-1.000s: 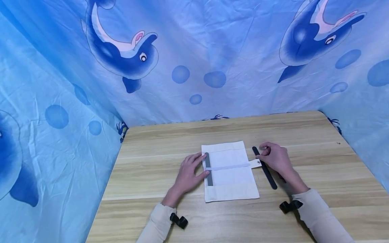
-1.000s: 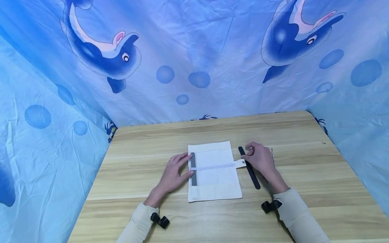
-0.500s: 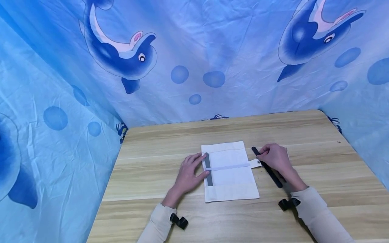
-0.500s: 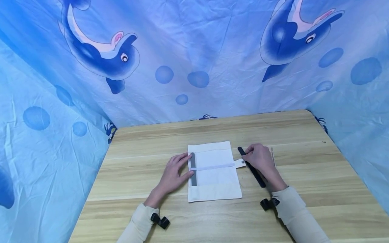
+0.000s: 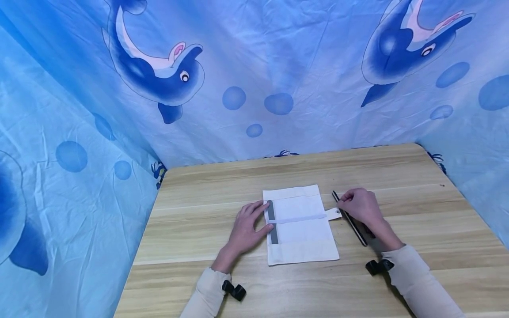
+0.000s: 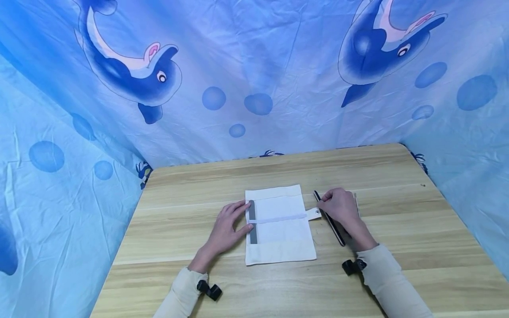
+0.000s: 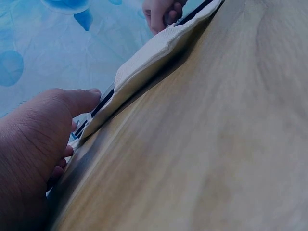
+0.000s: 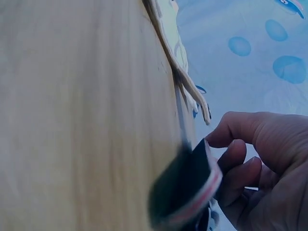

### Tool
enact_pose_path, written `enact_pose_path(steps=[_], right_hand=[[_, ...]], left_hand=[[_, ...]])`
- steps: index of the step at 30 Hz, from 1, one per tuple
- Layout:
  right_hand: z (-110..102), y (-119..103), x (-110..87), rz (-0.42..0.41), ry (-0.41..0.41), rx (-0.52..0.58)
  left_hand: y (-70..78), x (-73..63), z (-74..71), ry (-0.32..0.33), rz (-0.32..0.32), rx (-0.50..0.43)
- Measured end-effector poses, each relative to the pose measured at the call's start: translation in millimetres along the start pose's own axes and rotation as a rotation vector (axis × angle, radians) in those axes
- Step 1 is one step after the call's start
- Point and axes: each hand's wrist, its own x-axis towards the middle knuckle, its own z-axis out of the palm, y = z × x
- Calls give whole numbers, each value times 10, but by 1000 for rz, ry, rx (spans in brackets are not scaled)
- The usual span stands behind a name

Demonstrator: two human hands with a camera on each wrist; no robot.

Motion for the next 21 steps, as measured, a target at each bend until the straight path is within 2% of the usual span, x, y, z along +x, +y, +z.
enact_pose_path(steps=[6,13,21], right_hand=[[-36,-18,-20,-4,-16,-8],[-40,-4,-8,-54,16,-42],[-68,23,-15,-46,24,-36]], left_hand=[[-7,3,13,3,1,7],[4,-3,6,-2,-1,3],[11,-5,4,6,4,5]])
